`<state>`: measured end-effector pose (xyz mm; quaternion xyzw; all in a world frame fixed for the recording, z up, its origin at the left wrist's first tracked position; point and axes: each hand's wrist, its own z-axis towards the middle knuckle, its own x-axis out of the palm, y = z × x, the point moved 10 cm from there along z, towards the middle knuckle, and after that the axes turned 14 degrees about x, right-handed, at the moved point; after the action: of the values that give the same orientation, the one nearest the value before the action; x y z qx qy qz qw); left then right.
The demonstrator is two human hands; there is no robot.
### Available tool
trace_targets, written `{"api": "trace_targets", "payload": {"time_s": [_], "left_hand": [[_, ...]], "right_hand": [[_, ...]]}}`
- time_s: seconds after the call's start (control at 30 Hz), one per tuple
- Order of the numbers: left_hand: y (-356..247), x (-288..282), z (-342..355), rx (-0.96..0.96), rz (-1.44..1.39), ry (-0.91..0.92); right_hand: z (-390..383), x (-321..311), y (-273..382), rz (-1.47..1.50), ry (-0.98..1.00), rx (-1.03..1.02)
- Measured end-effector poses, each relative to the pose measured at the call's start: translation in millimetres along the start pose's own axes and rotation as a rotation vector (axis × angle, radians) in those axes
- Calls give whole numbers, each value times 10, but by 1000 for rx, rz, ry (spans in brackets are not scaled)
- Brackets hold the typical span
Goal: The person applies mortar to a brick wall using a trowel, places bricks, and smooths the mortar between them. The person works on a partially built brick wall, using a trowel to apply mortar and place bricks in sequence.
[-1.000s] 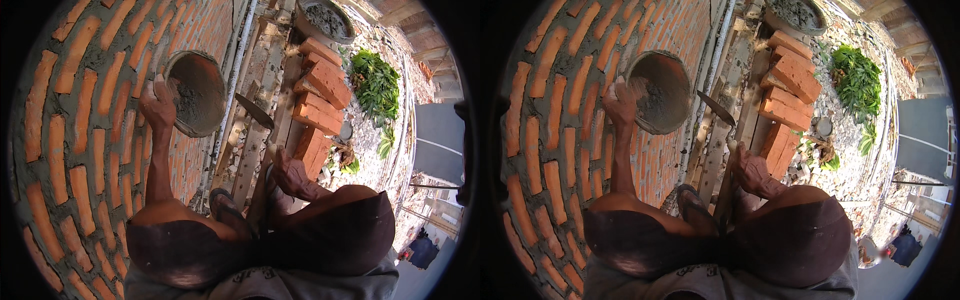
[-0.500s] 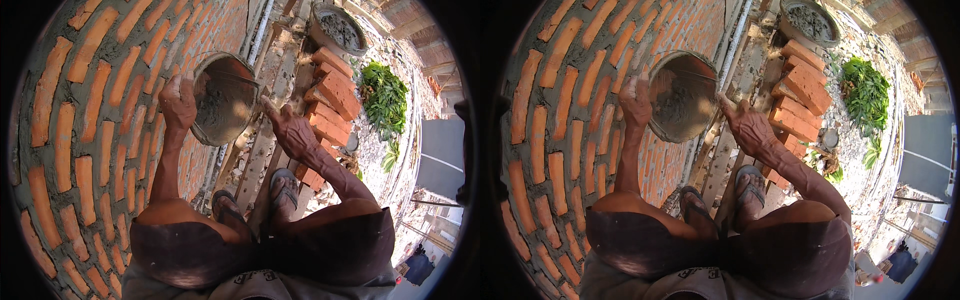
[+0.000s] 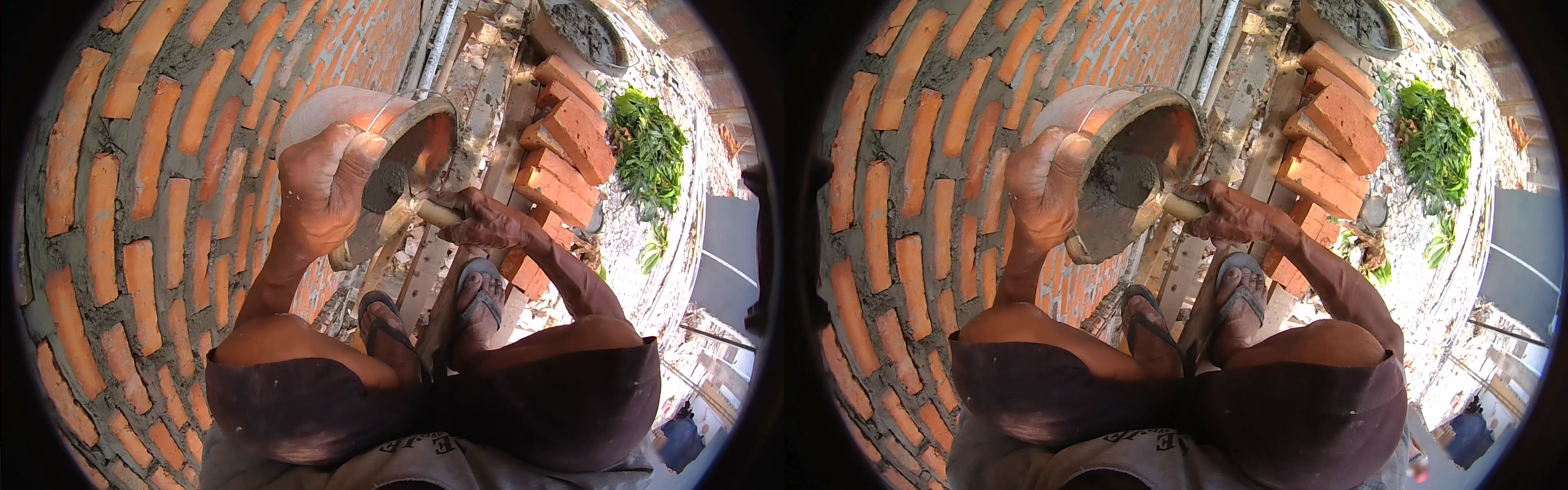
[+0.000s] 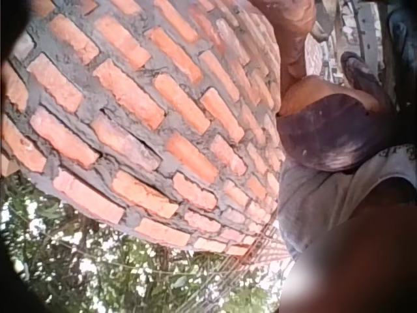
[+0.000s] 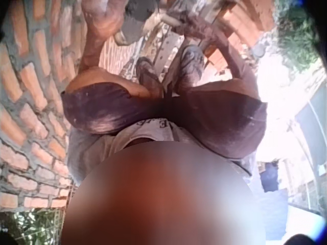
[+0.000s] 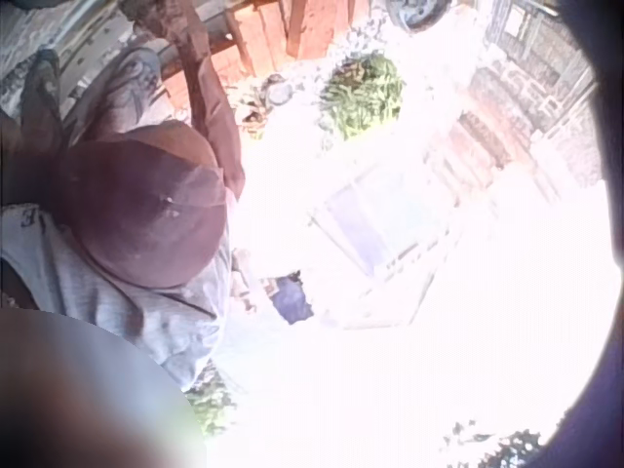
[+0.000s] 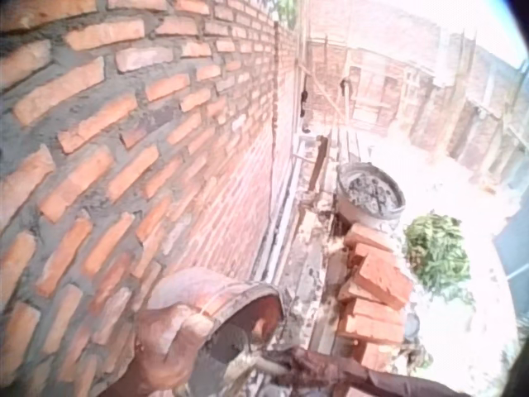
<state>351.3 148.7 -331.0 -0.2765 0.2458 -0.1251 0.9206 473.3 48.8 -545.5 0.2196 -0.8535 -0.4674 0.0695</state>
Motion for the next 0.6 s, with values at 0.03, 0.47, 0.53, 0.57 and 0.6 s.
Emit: {"api": "trace_targets", "payload": {"time_s": [0.03, 0.47, 0.53, 0.57, 0.6], "left_hand": [[-5, -21, 23, -5, -22, 11], [587, -420, -320, -242, 35, -272], [766, -560, -420, -335, 115, -351], [875, -623, -445, -381, 150, -393], [940, -653, -445, -362, 92, -448]], "right_hand": [[17, 37, 0, 48, 32, -48], [-338, 214, 508, 554, 267, 72], [-377, 162, 572, 735, 264, 17], [-426, 95, 617, 814, 259, -25], [-488, -13, 623, 829, 201, -33]]}}
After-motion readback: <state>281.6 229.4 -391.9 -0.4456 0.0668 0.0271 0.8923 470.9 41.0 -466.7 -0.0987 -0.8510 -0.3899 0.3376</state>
